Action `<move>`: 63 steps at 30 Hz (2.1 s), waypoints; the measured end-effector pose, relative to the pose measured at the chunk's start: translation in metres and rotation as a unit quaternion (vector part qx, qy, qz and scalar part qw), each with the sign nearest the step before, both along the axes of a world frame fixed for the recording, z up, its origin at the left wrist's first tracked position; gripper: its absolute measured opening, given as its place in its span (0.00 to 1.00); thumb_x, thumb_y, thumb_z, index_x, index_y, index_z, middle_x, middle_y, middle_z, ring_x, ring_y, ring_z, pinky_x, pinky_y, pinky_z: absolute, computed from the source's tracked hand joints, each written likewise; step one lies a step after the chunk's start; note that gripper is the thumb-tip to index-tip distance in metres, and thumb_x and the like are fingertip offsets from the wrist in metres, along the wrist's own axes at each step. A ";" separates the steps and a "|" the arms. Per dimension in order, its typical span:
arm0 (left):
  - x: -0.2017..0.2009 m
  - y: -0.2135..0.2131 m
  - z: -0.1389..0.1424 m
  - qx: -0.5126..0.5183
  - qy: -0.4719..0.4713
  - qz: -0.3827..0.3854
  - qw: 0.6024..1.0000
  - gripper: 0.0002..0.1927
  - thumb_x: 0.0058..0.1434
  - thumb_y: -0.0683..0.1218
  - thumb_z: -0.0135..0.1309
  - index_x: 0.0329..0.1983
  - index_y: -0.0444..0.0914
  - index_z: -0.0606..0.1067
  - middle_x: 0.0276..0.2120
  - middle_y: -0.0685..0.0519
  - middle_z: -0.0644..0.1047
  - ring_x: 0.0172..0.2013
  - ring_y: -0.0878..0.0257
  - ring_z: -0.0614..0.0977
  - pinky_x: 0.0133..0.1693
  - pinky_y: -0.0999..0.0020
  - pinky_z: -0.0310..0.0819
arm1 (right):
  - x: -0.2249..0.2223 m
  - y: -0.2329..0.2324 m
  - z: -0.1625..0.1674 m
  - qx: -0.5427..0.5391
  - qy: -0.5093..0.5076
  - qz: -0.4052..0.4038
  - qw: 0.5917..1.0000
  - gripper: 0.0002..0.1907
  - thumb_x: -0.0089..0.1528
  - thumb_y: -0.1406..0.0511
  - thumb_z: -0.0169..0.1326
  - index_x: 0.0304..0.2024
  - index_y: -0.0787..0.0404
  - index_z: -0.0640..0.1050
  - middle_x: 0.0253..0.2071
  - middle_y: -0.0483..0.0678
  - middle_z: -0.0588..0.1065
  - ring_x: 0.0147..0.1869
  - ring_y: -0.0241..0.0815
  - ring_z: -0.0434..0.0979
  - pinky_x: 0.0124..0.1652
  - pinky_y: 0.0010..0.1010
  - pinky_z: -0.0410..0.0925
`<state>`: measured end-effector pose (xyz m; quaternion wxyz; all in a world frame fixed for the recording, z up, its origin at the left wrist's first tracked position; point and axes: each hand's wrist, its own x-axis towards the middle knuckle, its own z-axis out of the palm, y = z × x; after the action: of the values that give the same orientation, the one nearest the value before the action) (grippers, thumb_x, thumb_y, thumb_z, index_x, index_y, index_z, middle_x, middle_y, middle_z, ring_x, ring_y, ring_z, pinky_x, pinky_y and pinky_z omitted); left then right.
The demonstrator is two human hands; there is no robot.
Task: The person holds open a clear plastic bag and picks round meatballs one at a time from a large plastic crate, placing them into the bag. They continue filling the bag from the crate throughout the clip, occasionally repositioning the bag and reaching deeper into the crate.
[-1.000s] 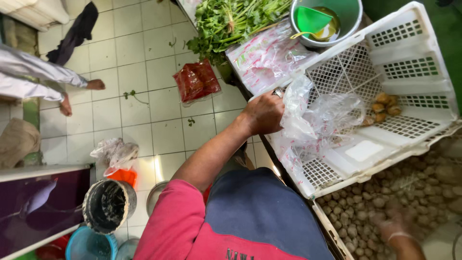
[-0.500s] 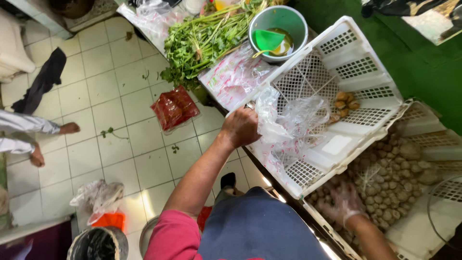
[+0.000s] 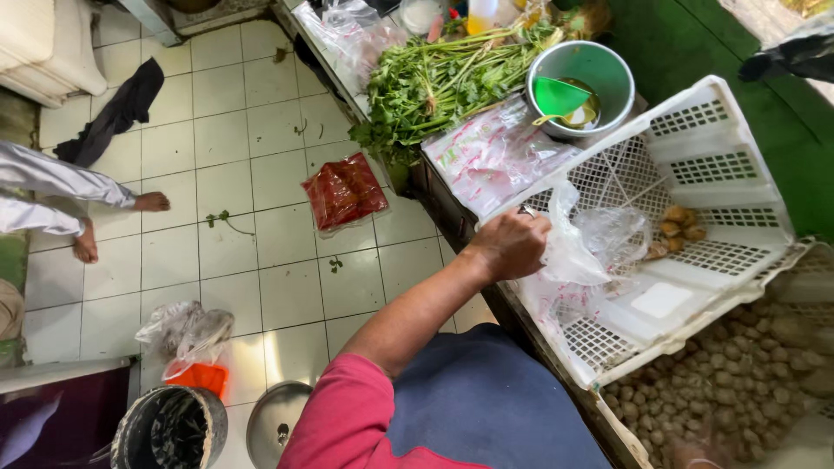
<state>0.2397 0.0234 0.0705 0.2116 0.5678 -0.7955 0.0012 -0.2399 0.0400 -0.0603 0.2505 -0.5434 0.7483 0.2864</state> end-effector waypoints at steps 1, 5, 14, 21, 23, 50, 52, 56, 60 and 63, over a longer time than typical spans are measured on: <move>0.000 0.001 0.000 -0.003 0.021 0.004 1.000 0.06 0.49 0.44 0.56 0.24 0.34 0.76 0.33 0.45 0.78 0.33 0.52 0.83 0.43 0.59 0.76 | 0.003 0.005 -0.002 0.014 -0.011 0.011 1.000 0.39 0.61 0.46 0.57 0.73 0.29 0.60 0.82 0.39 0.42 0.83 0.50 0.45 0.75 0.41 0.52; -0.002 0.000 -0.004 0.018 0.019 -0.024 0.999 0.06 0.48 0.44 0.58 0.21 0.36 0.76 0.31 0.46 0.78 0.32 0.52 0.82 0.42 0.57 0.75 | 0.031 0.004 -0.001 0.001 -0.117 0.061 0.991 0.38 0.62 0.46 0.55 0.74 0.31 0.58 0.82 0.40 0.40 0.83 0.51 0.41 0.75 0.43 0.48; -0.017 -0.002 -0.025 0.001 0.039 0.011 0.999 0.12 0.42 0.46 0.62 0.22 0.32 0.76 0.25 0.41 0.77 0.30 0.45 0.80 0.41 0.53 0.76 | 0.035 0.001 0.010 0.072 -0.051 0.288 0.954 0.37 0.66 0.46 0.52 0.74 0.36 0.56 0.82 0.44 0.34 0.84 0.55 0.34 0.76 0.46 0.41; -0.039 0.008 -0.011 -0.042 0.091 -0.051 0.994 0.15 0.57 0.49 0.62 0.41 0.33 0.82 0.36 0.40 0.82 0.34 0.41 0.81 0.38 0.48 0.76 | -0.066 -0.033 0.013 -0.028 0.057 0.147 0.987 0.39 0.67 0.46 0.48 0.76 0.40 0.48 0.80 0.53 0.36 0.81 0.62 0.39 0.72 0.54 0.46; -0.057 0.014 -0.007 -0.050 0.123 -0.039 0.990 0.13 0.62 0.47 0.60 0.44 0.33 0.80 0.39 0.41 0.81 0.40 0.41 0.81 0.44 0.49 0.76 | -0.083 -0.044 0.017 -0.053 0.075 0.120 0.988 0.40 0.66 0.45 0.48 0.75 0.41 0.47 0.80 0.56 0.37 0.80 0.64 0.41 0.70 0.56 0.49; -0.091 0.017 -0.043 0.005 0.019 0.078 0.997 0.10 0.46 0.48 0.63 0.26 0.37 0.79 0.26 0.45 0.78 0.32 0.47 0.80 0.45 0.51 0.74 | -0.011 -0.209 -0.003 -0.106 -0.089 0.121 0.983 0.39 0.67 0.42 0.45 0.73 0.55 0.64 0.72 0.61 0.61 0.72 0.62 0.60 0.64 0.55 0.59; -0.089 0.017 -0.045 -0.001 0.020 0.069 0.997 0.11 0.47 0.49 0.64 0.25 0.37 0.78 0.25 0.45 0.78 0.31 0.47 0.80 0.44 0.51 0.74 | 0.009 -0.195 -0.006 -0.073 -0.053 0.145 0.985 0.39 0.66 0.41 0.44 0.74 0.52 0.62 0.74 0.59 0.56 0.74 0.61 0.52 0.66 0.56 0.54; -0.084 0.017 -0.045 0.019 0.013 0.064 0.998 0.12 0.46 0.50 0.65 0.21 0.36 0.78 0.24 0.44 0.77 0.30 0.47 0.79 0.43 0.52 0.73 | 0.028 -0.137 0.016 -0.065 -0.006 0.201 0.977 0.40 0.64 0.38 0.42 0.74 0.46 0.59 0.78 0.56 0.45 0.79 0.57 0.38 0.69 0.60 0.45; -0.080 0.018 -0.044 0.022 0.019 0.058 0.998 0.14 0.39 0.50 0.65 0.18 0.34 0.76 0.23 0.43 0.77 0.31 0.47 0.80 0.43 0.55 0.72 | 0.030 -0.047 0.032 0.001 0.000 0.307 0.952 0.43 0.62 0.36 0.42 0.75 0.42 0.54 0.81 0.54 0.35 0.82 0.58 0.28 0.70 0.60 0.36; -0.077 0.019 -0.043 -0.004 0.063 0.038 0.997 0.15 0.40 0.49 0.65 0.24 0.33 0.78 0.26 0.44 0.78 0.31 0.48 0.80 0.41 0.55 0.70 | 0.008 -0.018 0.030 0.059 -0.044 0.326 0.943 0.40 0.61 0.38 0.51 0.72 0.36 0.61 0.81 0.47 0.38 0.83 0.56 0.34 0.73 0.48 0.39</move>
<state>0.1630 0.0422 0.0274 0.2635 0.5954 -0.7586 -0.0231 -0.2323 0.0220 -0.0299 0.2080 -0.7538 0.5004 0.3717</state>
